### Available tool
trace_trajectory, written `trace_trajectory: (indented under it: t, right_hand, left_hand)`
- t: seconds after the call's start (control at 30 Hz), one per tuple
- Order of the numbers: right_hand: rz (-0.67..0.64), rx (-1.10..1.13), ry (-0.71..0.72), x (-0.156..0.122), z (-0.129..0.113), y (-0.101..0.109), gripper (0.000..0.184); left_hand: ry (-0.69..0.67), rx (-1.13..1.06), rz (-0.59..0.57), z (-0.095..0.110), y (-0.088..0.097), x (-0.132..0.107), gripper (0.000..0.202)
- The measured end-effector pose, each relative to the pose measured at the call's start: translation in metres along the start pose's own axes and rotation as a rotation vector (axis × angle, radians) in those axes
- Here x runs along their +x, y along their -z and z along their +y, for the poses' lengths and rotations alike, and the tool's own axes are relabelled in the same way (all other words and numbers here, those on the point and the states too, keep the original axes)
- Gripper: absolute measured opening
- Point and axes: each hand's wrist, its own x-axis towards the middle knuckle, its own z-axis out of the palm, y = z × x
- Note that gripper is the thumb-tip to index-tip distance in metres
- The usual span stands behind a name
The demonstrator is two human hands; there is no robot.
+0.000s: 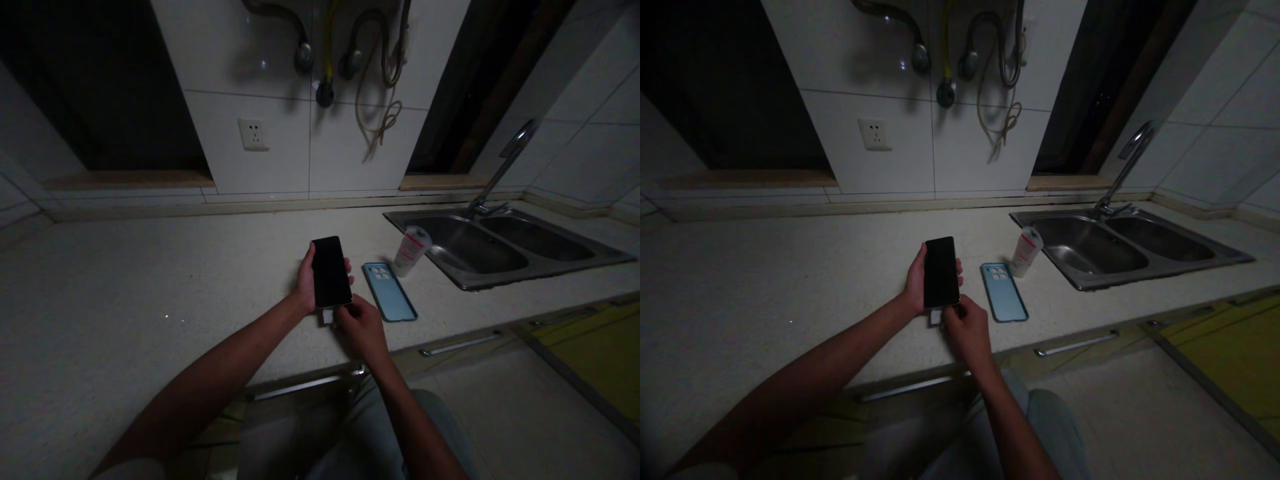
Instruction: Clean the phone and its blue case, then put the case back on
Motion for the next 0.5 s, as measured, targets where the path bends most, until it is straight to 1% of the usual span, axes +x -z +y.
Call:
trace_trajectory:
  t: [0.07, 0.13, 0.2, 0.27, 0.37, 0.47, 0.5]
  right_hand:
    - [0.038, -0.109, 0.053, 0.002, 0.003, 0.006, 0.030]
    - [0.080, -0.171, 0.103, 0.007, 0.006, 0.011, 0.041]
    - [0.118, -0.150, 0.131, 0.014, 0.010, 0.015, 0.048]
    - [0.129, -0.076, 0.127, 0.020, 0.014, 0.018, 0.053]
    - [0.069, 0.010, 0.150, 0.023, 0.018, 0.019, 0.053]
    - [-0.051, -0.010, 0.282, 0.020, 0.020, 0.021, 0.056]
    - [-0.056, -0.032, 0.317, 0.019, 0.020, 0.021, 0.056]
  left_hand:
    - [0.034, 0.042, -0.015, 0.003, 0.001, 0.000, 0.074]
    - [0.037, 0.077, -0.001, 0.006, 0.002, 0.001, 0.078]
    - [0.015, 0.092, 0.033, 0.007, 0.004, 0.003, 0.074]
    - [-0.006, 0.102, 0.077, 0.008, 0.005, 0.006, 0.067]
    - [-0.051, 0.103, 0.136, 0.009, 0.005, 0.010, 0.059]
    - [-0.088, 0.096, 0.170, 0.012, 0.004, 0.011, 0.061]
    - [-0.099, 0.095, 0.176, 0.014, 0.004, 0.011, 0.062]
